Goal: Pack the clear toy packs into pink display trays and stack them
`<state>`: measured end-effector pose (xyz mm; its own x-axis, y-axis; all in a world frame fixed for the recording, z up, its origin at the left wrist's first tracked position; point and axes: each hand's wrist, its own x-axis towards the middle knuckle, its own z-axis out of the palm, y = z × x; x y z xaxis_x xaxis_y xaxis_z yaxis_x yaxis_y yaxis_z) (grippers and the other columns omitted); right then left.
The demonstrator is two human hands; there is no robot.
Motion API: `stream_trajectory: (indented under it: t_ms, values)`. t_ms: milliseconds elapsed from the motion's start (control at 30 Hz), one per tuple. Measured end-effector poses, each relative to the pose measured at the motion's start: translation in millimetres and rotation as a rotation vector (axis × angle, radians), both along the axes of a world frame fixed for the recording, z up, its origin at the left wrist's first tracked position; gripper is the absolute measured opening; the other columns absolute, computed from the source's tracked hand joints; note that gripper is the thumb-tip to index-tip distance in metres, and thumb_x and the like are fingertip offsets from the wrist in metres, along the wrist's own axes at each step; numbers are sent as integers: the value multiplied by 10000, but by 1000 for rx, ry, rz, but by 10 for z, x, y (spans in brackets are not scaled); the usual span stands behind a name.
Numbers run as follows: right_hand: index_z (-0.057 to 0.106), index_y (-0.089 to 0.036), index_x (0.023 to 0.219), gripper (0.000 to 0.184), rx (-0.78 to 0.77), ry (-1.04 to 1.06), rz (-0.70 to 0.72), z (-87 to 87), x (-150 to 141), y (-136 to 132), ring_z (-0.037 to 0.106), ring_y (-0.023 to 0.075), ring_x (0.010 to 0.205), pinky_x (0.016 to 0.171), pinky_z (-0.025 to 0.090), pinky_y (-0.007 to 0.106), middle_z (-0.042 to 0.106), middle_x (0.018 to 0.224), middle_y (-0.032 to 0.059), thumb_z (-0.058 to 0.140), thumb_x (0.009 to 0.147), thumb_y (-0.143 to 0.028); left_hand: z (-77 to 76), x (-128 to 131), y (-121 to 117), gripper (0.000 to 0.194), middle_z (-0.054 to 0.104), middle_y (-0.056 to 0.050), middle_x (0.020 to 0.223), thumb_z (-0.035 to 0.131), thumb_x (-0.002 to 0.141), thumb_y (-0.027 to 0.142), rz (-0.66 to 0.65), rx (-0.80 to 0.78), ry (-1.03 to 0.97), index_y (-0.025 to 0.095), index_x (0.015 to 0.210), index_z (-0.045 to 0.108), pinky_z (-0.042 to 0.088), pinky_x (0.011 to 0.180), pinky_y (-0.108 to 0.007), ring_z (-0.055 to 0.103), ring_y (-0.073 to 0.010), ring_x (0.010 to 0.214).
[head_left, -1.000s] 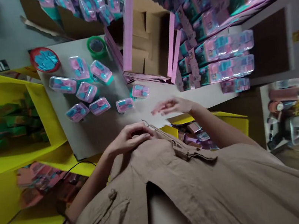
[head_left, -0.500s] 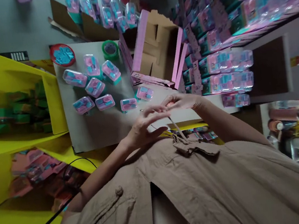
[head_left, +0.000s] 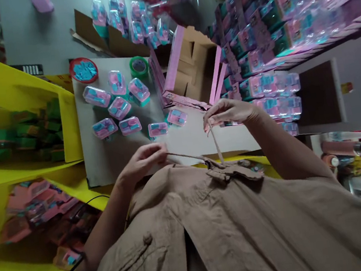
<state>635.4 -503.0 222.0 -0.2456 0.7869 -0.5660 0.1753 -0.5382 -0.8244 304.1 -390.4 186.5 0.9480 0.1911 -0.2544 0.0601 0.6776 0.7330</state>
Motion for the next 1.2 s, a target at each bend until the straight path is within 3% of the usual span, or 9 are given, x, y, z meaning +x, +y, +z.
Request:
stream_trajectory:
  t_ms: [133, 200, 300, 400, 533, 667, 900, 1033, 1200]
  values:
    - [847, -132, 989, 441, 69, 6, 97, 86, -125, 43, 623, 144, 723, 698, 504, 282, 746, 821, 71, 764, 919, -559, 277, -80, -31, 389, 737, -64, 930, 876, 818, 485, 245, -385, -36, 174, 726, 661, 573, 871, -327, 684, -174, 850]
    - [847, -138, 1009, 412, 155, -17, 107, 211, -224, 104, 663, 166, 808, 757, 524, 297, 757, 881, 82, 766, 928, -533, 421, 0, -121, 359, 724, -26, 819, 917, 774, 482, 300, -445, 13, 190, 772, 709, 587, 858, -319, 690, -160, 797]
    - [847, -166, 1036, 371, 320, -85, 74, 459, -400, 239, 679, 176, 855, 777, 523, 301, 766, 927, 78, 783, 926, -514, 548, 167, -239, 407, 665, -1, 673, 980, 685, 490, 234, -418, 140, 160, 813, 780, 493, 610, -187, 604, -90, 609]
    - [846, -195, 1040, 344, 457, -182, 97, 609, -593, 413, 666, 163, 822, 764, 513, 294, 755, 888, 54, 744, 963, -514, 617, 275, -289, 455, 683, -30, 701, 993, 664, 472, 105, -377, 172, 115, 895, 833, 460, 599, -176, 596, -84, 632]
    - [836, -191, 1015, 297, 658, -305, 188, 565, -768, 580, 654, 159, 826, 797, 524, 305, 736, 892, 56, 672, 1030, -439, 697, 301, -301, 472, 712, -62, 771, 953, 711, 517, 85, -329, 112, 103, 914, 850, 472, 647, -211, 567, -86, 656]
    - [786, -209, 1207, 276, 828, -400, 40, 590, -857, 458, 674, 200, 1067, 930, 544, 340, 727, 1130, 104, 668, 1042, -397, 691, 277, -322, 418, 702, -54, 747, 939, 740, 517, 162, -283, 105, 123, 843, 844, 427, 606, -199, 541, -75, 631]
    - [761, -177, 1015, 116, 779, -306, 47, 815, -1084, 18, 710, 151, 873, 778, 561, 249, 744, 955, 65, 725, 1014, -287, 625, 258, -349, 435, 665, -28, 623, 910, 781, 504, 224, -99, 106, 113, 690, 743, 451, 581, -215, 566, -91, 574]
    - [752, -186, 1129, 128, 779, -438, -40, 733, -1131, -75, 696, 146, 861, 779, 549, 249, 742, 939, 52, 666, 1044, -229, 644, 300, -371, 436, 682, -2, 665, 963, 712, 455, 295, -104, 139, 141, 787, 671, 517, 593, -231, 625, -115, 586]
    - [767, -186, 1176, 220, 670, -341, 5, 663, -1058, -122, 655, 145, 836, 740, 517, 251, 712, 965, 71, 583, 1082, -263, 682, 274, -358, 421, 661, 30, 738, 976, 685, 295, 329, -47, 147, 170, 790, 588, 569, 687, -234, 652, -110, 675]
